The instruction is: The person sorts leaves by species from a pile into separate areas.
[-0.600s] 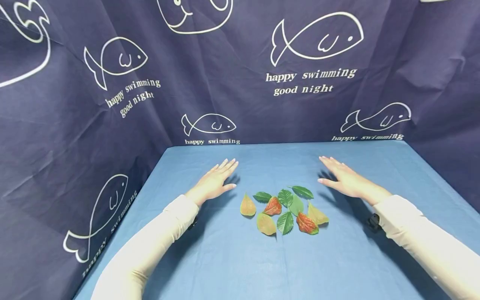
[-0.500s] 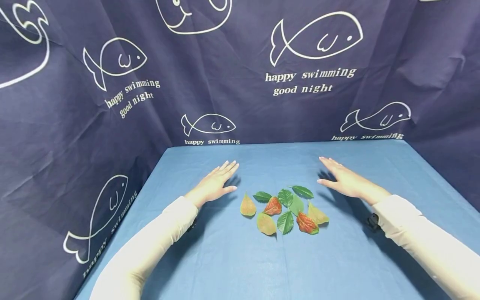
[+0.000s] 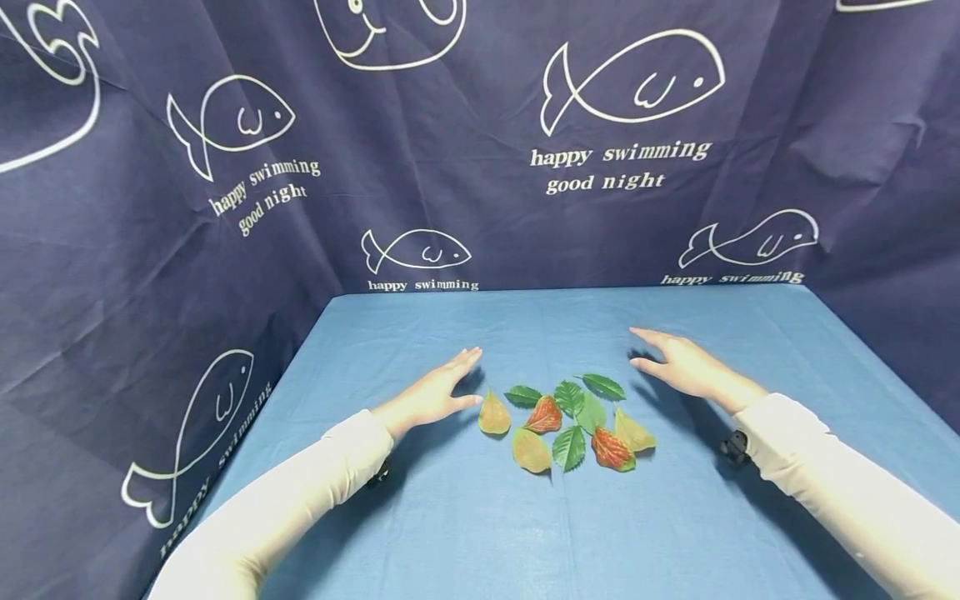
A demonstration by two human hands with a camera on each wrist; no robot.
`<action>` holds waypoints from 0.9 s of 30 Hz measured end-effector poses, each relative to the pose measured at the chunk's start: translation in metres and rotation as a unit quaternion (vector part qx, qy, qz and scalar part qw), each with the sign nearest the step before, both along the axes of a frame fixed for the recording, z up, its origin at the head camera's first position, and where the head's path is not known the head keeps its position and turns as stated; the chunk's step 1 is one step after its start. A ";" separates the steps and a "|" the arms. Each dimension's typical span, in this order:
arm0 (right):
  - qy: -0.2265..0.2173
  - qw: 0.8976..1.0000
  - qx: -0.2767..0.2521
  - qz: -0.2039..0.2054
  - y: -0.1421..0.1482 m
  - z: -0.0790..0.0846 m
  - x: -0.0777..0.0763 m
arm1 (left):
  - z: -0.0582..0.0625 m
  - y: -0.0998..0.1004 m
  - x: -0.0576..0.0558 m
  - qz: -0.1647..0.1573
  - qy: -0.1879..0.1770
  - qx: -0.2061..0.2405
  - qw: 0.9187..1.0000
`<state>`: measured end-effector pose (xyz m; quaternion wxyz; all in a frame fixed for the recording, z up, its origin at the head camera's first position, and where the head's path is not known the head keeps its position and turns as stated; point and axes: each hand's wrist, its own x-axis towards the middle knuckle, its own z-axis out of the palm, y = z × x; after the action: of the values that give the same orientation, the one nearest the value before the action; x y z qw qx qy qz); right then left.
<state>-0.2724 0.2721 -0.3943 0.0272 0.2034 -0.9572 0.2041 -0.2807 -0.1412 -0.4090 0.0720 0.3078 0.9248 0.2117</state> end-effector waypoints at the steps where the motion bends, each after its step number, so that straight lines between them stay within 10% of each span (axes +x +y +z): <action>1: 0.006 1.000 -0.005 0.000 -0.001 -0.001 0.000 | -0.001 0.001 0.001 0.012 -0.008 0.009 1.000; 7: 0.022 0.998 -0.064 0.003 -0.007 -0.006 -0.002 | -0.010 0.003 0.006 0.067 -0.055 0.072 0.994; 16: -0.059 0.992 -0.111 -0.021 -0.018 -0.014 -0.004 | -0.022 0.010 0.016 0.049 -0.156 0.202 0.966; 27: -0.130 0.978 -0.157 -0.045 -0.029 -0.022 0.000 | -0.021 0.022 0.030 0.081 -0.165 0.241 0.953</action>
<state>-0.2725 0.2431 -0.4164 -0.0568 0.1252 -0.9165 0.3756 -0.2509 -0.1194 -0.4302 0.1300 0.2011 0.8435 0.4808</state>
